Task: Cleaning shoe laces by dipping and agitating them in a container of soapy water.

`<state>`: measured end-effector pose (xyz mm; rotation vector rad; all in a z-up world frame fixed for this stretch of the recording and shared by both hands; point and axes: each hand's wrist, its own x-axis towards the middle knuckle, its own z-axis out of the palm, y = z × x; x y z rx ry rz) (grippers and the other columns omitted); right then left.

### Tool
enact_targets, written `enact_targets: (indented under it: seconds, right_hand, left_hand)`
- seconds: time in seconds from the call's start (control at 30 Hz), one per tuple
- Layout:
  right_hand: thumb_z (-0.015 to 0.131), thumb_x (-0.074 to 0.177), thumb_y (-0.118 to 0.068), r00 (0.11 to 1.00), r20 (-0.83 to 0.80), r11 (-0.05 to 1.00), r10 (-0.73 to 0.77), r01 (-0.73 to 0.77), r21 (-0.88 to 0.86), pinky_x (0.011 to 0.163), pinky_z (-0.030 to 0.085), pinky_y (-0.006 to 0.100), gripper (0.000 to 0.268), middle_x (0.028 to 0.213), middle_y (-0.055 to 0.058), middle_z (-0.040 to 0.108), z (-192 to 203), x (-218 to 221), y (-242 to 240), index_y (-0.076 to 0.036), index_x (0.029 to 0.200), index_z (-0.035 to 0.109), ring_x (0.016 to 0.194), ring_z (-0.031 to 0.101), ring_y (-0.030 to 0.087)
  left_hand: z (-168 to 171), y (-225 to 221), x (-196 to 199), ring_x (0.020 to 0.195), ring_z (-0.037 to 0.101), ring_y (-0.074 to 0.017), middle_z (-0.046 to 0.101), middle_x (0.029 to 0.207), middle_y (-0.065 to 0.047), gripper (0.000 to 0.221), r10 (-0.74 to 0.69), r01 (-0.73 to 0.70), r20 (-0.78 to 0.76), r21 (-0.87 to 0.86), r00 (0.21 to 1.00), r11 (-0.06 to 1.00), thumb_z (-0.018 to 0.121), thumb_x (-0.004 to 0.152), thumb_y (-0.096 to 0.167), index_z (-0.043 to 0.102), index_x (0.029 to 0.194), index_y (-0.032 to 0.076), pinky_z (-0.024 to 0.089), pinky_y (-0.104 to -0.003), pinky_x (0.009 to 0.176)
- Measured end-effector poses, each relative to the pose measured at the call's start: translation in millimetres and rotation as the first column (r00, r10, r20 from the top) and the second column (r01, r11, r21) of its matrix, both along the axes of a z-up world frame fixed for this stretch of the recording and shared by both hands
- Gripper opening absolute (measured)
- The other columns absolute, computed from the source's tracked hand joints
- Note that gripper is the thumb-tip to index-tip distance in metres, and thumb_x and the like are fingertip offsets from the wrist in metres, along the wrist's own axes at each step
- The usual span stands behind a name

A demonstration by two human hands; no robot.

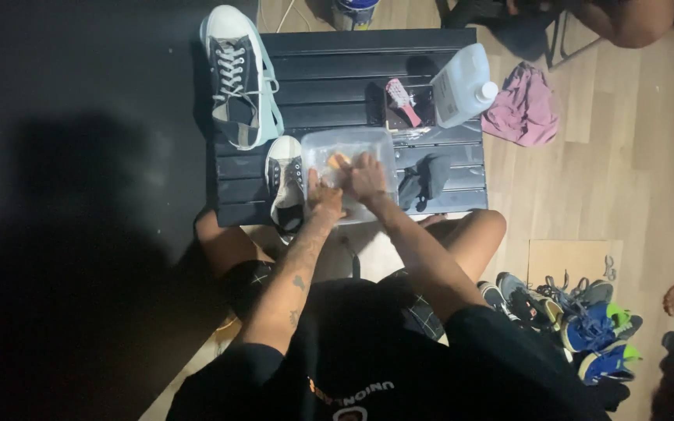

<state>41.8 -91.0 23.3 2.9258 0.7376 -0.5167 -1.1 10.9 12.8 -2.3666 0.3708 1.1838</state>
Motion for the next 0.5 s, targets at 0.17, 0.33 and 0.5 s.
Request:
enact_targets:
  seconds: [0.17, 0.33, 0.5]
  right_hand:
    - [0.039, 0.103, -0.035, 0.997, 0.067, 0.995, -0.025, 0.031, -0.097, 0.088, 0.046, 0.037, 0.062, 0.133, 0.016, 0.049, -76, 5, -12, -0.038, 0.162, 0.021, 0.116, 0.054, 0.033]
    - [0.049, 0.103, -0.035, 0.996, 0.043, 0.996, 0.08, -0.082, 0.039, 0.102, 0.047, 0.043, 0.062, 0.158, 0.018, 0.041, -115, 12, -23, -0.011, 0.158, 0.036, 0.124, 0.054, 0.042]
    - [0.057, 0.096, -0.051, 0.978, -0.206, 0.981, 0.029, 0.011, 0.192, 0.101, 0.054, 0.04, 0.053, 0.141, 0.014, 0.058, -86, 0, -12, -0.025, 0.142, 0.062, 0.124, 0.063, 0.036]
  left_hand:
    - [0, 0, -7, 0.159, 0.001, -0.0332, -0.001, 0.174, -0.006, 0.09, -0.363, 0.368, -0.062, 0.182, 0.93, 0.912, 0.02, 0.093, 0.083, 0.017, 0.166, 0.031, -0.006, -0.075, 0.121]
    - [59, -2, -1, 0.158, 0.015, -0.0316, 0.022, 0.171, -0.004, 0.075, 0.293, -0.295, -0.039, -0.211, 0.955, 0.932, 0.042, 0.099, 0.058, 0.029, 0.161, 0.019, -0.019, -0.065, 0.122]
    - [-3, -4, -1, 0.16, 0.005, -0.0289, 0.021, 0.172, -0.007, 0.07, 0.305, -0.305, -0.021, -0.135, 0.952, 0.943, 0.033, 0.104, 0.051, 0.026, 0.162, 0.012, -0.019, -0.055, 0.124]
